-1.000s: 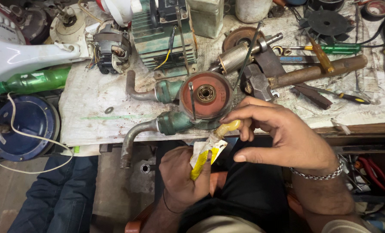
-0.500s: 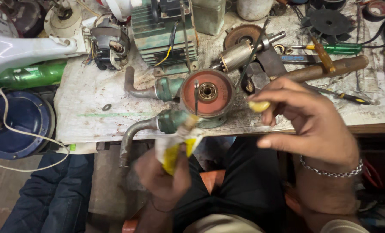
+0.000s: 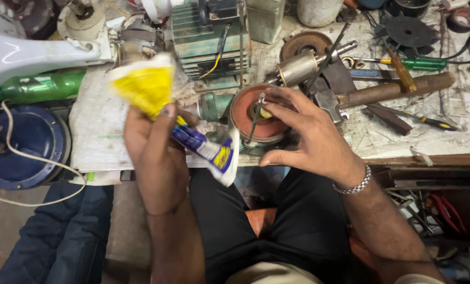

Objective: The person holds a tube of grease and applies it to a circular motor component on a workbench. They use their fingers to spread the grease around the central bearing area of the part.

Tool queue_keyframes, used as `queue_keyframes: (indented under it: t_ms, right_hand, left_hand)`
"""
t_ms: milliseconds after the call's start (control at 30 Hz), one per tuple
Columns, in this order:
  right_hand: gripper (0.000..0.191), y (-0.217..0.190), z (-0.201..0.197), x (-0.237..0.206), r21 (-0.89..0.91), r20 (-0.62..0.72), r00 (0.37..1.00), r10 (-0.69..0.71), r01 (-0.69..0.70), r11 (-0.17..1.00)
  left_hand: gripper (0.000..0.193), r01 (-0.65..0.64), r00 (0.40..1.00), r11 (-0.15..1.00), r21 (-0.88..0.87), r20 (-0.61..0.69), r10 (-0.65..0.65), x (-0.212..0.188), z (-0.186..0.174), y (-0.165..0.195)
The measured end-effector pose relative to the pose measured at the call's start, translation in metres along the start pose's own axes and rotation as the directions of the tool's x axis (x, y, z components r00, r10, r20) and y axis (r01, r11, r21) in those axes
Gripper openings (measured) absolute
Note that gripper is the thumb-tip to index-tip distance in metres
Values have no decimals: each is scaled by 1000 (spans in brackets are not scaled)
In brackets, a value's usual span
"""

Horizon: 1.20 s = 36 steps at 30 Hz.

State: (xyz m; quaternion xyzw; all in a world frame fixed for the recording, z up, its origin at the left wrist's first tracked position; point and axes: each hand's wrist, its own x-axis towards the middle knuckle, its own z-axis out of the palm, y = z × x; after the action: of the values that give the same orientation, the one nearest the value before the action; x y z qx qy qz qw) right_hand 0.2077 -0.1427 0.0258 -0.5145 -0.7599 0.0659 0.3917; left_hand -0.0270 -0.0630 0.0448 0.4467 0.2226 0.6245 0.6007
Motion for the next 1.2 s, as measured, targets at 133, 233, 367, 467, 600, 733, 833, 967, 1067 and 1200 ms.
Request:
queue_keyframes:
  t_ms: [133, 233, 367, 467, 600, 733, 833, 967, 1067, 1200]
  right_hand:
    - [93, 7, 2, 3, 48, 30, 999, 18, -19, 999]
    - [89, 10, 5, 4, 77, 33, 999, 11, -13, 997]
    - [86, 10, 7, 4, 84, 33, 999, 16, -18, 996]
    - [85, 9, 9, 2, 99, 32, 999, 26, -29, 995]
    - [84, 9, 11, 1, 108, 42, 999, 32, -36, 994]
    - [79, 9, 14, 0, 47, 54, 997, 48, -50, 998]
    - [74, 9, 15, 0, -11, 58, 997, 47, -46, 999]
    - [68, 9, 16, 0, -68, 57, 998, 14, -10, 998]
    - [66, 8, 18, -1, -118, 56, 998, -17, 23, 993]
    - [70, 9, 19, -3, -128, 71, 997, -21, 30, 991]
  left_hand:
    - [19, 214, 973, 967, 136, 61, -223, 15, -8, -21]
    - [20, 166, 983, 953, 255, 29, -179, 22, -8, -39]
    - [26, 171, 975, 967, 189, 106, -193, 28, -16, -46]
    - [24, 231, 964, 934, 273, 64, -257, 28, -23, -50]
    - [24, 143, 972, 930, 339, 130, -197, 29, -29, -56]
    - [25, 128, 971, 936, 329, 150, -186, 31, -30, -59]
    - [25, 150, 969, 931, 332, 140, -206, 30, -30, -59]
    - [24, 169, 964, 941, 293, 149, -220, 30, -29, -59]
    - [24, 184, 966, 924, 335, 112, -233, 29, -28, -58]
    - [24, 189, 963, 919, 345, 117, -242, 28, -29, -57]
